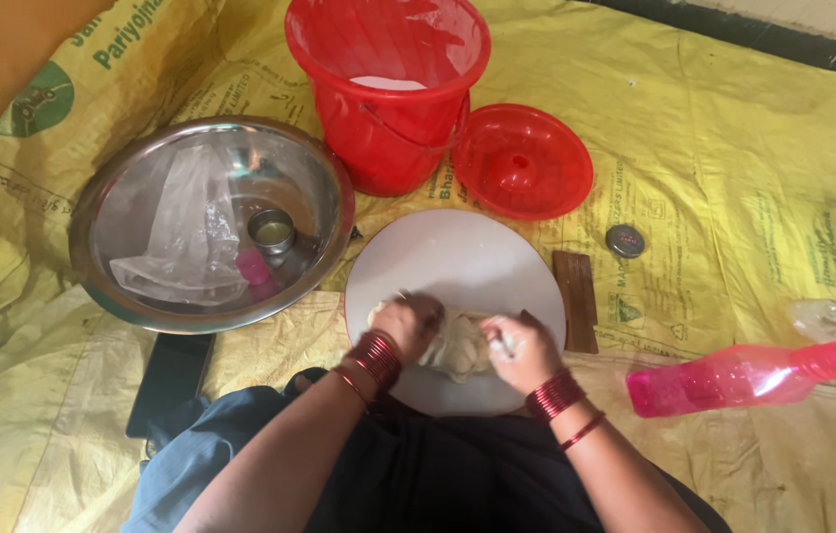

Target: The person kneads a ball of dough on a white plate using both hands. They repeatedly press, fold, and turn the dough to develop its texture. The person occasionally picks up a small metal cup from a nearby tray and places it back down.

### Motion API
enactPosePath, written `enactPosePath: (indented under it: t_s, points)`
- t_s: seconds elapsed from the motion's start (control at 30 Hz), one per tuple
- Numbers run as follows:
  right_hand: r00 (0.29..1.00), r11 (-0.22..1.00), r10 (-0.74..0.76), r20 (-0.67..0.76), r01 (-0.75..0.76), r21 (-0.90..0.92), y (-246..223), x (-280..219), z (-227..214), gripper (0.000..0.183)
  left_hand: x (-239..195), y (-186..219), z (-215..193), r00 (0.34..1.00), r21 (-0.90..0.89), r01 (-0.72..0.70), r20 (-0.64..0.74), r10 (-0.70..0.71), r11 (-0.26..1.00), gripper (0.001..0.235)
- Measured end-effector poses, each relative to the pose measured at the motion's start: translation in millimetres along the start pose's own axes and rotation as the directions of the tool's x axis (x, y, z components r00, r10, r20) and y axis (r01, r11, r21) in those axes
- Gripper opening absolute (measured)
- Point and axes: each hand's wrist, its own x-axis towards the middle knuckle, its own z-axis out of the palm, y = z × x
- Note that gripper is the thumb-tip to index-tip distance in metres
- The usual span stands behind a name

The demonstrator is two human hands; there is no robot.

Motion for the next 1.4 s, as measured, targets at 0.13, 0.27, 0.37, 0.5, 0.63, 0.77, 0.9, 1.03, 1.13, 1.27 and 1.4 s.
enactPosePath:
  t_s: [0.13, 0.27, 0.37, 0.5, 0.63, 0.77, 0.9, 1.03, 1.13, 1.27, 1.4]
  points:
    - [0.990, 0.999, 0.045, -0.136, -0.043, 0.016, 75.1, 22.2, -14.5, 0.040, 6.3, -49.1, -3.4, 0.934, -0.330, 0.212, -0.209, -0.290, 0.920, 0.089]
    - [0.945, 0.981, 0.191, 0.264, -0.177, -0.074, 121.6, 33.1, 7.3, 0.075, 15.4, -60.8, 12.9, 0.844, -0.133, 0.518, 0.242, -0.479, 0.845, 0.106]
    - [0.874, 0.932, 0.229, 0.429, -0.324, 0.164, 126.4, 29.4, 23.5, 0.106, 10.9, -45.0, 25.0, 0.875, -0.119, 0.449, 0.257, -0.410, 0.885, 0.112]
    - [0.912, 0.917, 0.034, 0.409, -0.191, 0.350, 91.9, 25.8, 26.8, 0.130, -6.2, -10.1, 6.5, 0.908, -0.157, 0.322, 0.329, -0.257, 0.934, 0.135]
    - [0.944, 0.992, 0.075, 0.322, -0.038, -0.122, 40.7, 9.4, 20.9, 0.142, -19.9, 25.5, -22.1, 0.876, -0.019, 0.213, 0.447, -0.182, 0.977, 0.153]
    - [0.932, 0.948, 0.092, 0.351, 0.026, -0.318, -1.6, 2.7, 15.9, 0.143, -13.7, 38.6, -34.1, 0.927, 0.005, 0.101, 0.362, -0.096, 0.995, 0.122]
    - [0.894, 0.855, -0.216, 0.393, 0.367, -0.367, -19.3, 18.2, 12.5, 0.118, 9.0, 25.9, -27.0, 0.940, -0.053, 0.071, 0.338, -0.049, 0.996, 0.092]
    - [0.955, 0.990, -0.110, 0.277, 0.130, -0.058, -15.9, 43.8, 8.2, 0.086, 39.1, 3.9, -16.8, 0.975, -0.036, -0.093, 0.200, 0.098, 0.995, 0.066]
    - [0.963, 0.996, 0.037, 0.268, -0.015, -0.082, -9.3, 69.8, 5.9, 0.068, 57.3, -8.2, -18.9, 0.990, -0.179, -0.087, 0.091, 0.104, 0.980, 0.069]
    - [0.929, 0.951, 0.307, 0.207, -0.288, -0.115, 2.3, 105.9, 10.2, 0.055, 84.1, -12.8, -32.8, 0.959, -0.233, 0.197, 0.248, -0.137, 0.952, 0.061]
    - [0.952, 0.947, 0.282, 0.116, -0.258, -0.191, 19.9, 131.5, 16.3, 0.053, 110.8, -16.0, -36.9, 0.929, -0.130, 0.267, 0.297, -0.219, 0.955, 0.065]
